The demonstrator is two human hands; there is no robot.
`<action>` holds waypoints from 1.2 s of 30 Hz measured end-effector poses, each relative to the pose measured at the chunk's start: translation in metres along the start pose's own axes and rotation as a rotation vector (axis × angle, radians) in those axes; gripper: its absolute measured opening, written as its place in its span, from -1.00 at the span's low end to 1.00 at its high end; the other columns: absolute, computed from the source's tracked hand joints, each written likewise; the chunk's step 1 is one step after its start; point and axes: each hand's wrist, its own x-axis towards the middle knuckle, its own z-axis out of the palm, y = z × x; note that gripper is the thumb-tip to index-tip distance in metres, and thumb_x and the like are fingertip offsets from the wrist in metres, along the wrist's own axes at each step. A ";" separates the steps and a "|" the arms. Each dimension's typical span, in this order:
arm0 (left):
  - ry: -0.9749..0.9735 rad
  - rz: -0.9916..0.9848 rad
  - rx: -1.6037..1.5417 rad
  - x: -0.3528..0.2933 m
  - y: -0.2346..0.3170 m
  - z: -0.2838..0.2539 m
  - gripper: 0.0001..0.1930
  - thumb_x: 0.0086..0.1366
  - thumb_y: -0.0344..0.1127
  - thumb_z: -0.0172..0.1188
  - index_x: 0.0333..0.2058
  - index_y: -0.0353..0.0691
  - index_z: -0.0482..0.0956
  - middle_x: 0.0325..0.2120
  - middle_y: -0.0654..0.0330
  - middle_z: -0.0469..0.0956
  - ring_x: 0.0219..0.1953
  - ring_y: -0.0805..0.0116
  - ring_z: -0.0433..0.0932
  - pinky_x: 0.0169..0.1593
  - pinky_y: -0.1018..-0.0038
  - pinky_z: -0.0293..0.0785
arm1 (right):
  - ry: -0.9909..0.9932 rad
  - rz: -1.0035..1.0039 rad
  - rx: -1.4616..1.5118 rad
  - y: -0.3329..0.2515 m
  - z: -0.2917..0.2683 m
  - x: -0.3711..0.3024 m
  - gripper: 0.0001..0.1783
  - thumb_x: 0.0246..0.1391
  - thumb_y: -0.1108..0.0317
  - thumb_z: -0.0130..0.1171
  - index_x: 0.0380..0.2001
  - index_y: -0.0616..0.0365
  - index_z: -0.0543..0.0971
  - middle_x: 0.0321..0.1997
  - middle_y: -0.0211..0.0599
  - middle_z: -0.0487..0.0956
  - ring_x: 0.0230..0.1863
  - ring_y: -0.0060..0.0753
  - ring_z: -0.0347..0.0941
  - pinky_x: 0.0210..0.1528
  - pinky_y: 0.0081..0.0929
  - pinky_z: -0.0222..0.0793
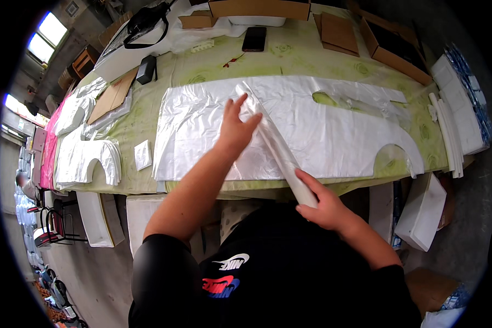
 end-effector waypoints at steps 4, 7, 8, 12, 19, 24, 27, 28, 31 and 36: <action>-0.134 -0.223 -0.119 0.044 0.007 -0.026 -0.23 0.21 -0.12 0.44 0.35 -0.17 0.37 0.34 -0.14 0.31 0.27 0.03 0.45 0.23 0.22 0.47 | 0.021 0.055 -0.126 0.010 -0.012 -0.034 -0.10 0.07 0.38 0.29 0.49 -0.10 0.23 0.35 -0.01 0.42 0.32 -0.12 0.40 0.33 -0.31 0.31; -0.318 -0.312 -0.029 0.066 0.004 -0.036 -0.28 0.23 -0.08 0.46 0.30 -0.21 0.43 0.16 0.03 0.52 -0.02 0.25 0.58 0.03 0.35 0.54 | 0.023 0.017 -0.137 0.021 -0.017 -0.049 -0.13 0.06 0.39 0.29 0.47 -0.12 0.27 0.27 -0.04 0.45 0.23 -0.14 0.45 0.27 -0.32 0.35; -0.402 -0.350 -0.034 0.069 0.004 -0.038 -0.30 0.25 -0.08 0.45 0.29 -0.21 0.45 0.13 0.06 0.54 -0.06 0.30 0.58 0.01 0.38 0.52 | 0.023 0.006 -0.140 0.022 -0.019 -0.052 -0.13 0.06 0.39 0.29 0.47 -0.12 0.27 0.26 -0.04 0.46 0.22 -0.15 0.45 0.26 -0.32 0.36; -0.548 -0.387 0.082 0.074 0.027 -0.039 -0.42 0.28 -0.01 0.40 0.14 -0.26 0.59 -0.11 0.14 0.62 -0.16 0.34 0.54 0.00 0.41 0.52 | 0.021 0.028 -0.130 0.027 -0.026 -0.057 -0.14 0.06 0.39 0.29 0.46 -0.14 0.29 0.25 -0.06 0.47 0.20 -0.14 0.47 0.24 -0.33 0.37; -0.722 -0.442 0.037 0.104 0.018 -0.040 -0.66 0.37 -0.10 0.29 -0.07 -0.25 0.65 -0.48 0.38 0.44 -0.47 0.58 0.32 -0.40 0.59 0.27 | 0.005 0.059 -0.187 0.021 -0.032 -0.043 -0.01 0.05 0.33 0.31 0.53 -0.18 0.11 0.26 0.05 0.49 0.22 0.01 0.49 0.28 -0.25 0.36; -0.666 -0.495 -0.082 0.107 0.016 -0.038 -0.71 0.38 -0.20 0.27 -0.04 -0.25 0.62 -0.47 0.36 0.45 -0.48 0.57 0.31 -0.41 0.59 0.26 | 0.005 0.289 -0.170 0.000 -0.036 -0.041 0.15 0.04 0.31 0.33 0.58 -0.20 -0.12 0.22 0.21 0.51 0.20 0.12 0.51 0.27 -0.19 0.37; -0.618 -0.463 -0.001 0.103 0.017 -0.031 -0.70 0.37 -0.19 0.29 -0.05 -0.26 0.63 -0.43 0.31 0.48 -0.44 0.53 0.36 -0.35 0.54 0.33 | 0.005 0.348 -0.189 -0.009 -0.044 -0.057 0.17 0.03 0.31 0.34 0.58 -0.18 -0.14 0.17 0.25 0.54 0.16 0.16 0.54 0.25 -0.17 0.40; -0.607 -0.445 0.030 0.102 0.015 -0.028 -0.69 0.36 -0.18 0.29 -0.05 -0.27 0.63 -0.40 0.29 0.50 -0.41 0.51 0.38 -0.33 0.52 0.36 | -0.005 0.361 -0.200 -0.007 -0.047 -0.067 0.17 0.03 0.31 0.35 0.58 -0.18 -0.14 0.17 0.24 0.55 0.16 0.17 0.54 0.24 -0.16 0.41; -0.564 -0.412 0.104 0.096 0.019 -0.023 -0.65 0.34 -0.15 0.30 -0.04 -0.29 0.63 -0.33 0.23 0.55 -0.35 0.44 0.44 -0.25 0.46 0.43 | -0.042 0.424 -0.279 0.004 -0.056 -0.102 0.14 0.03 0.32 0.36 0.57 -0.15 -0.09 0.16 0.20 0.56 0.14 0.16 0.55 0.21 -0.14 0.44; -0.566 -0.350 0.213 0.096 0.016 -0.018 -0.61 0.32 -0.14 0.28 -0.01 -0.32 0.63 -0.29 0.17 0.60 -0.31 0.36 0.50 -0.20 0.38 0.47 | 0.027 0.444 -0.344 0.050 -0.060 -0.193 -0.01 -0.02 0.42 0.41 0.47 -0.06 0.17 0.11 0.03 0.60 0.11 0.02 0.58 0.15 -0.20 0.48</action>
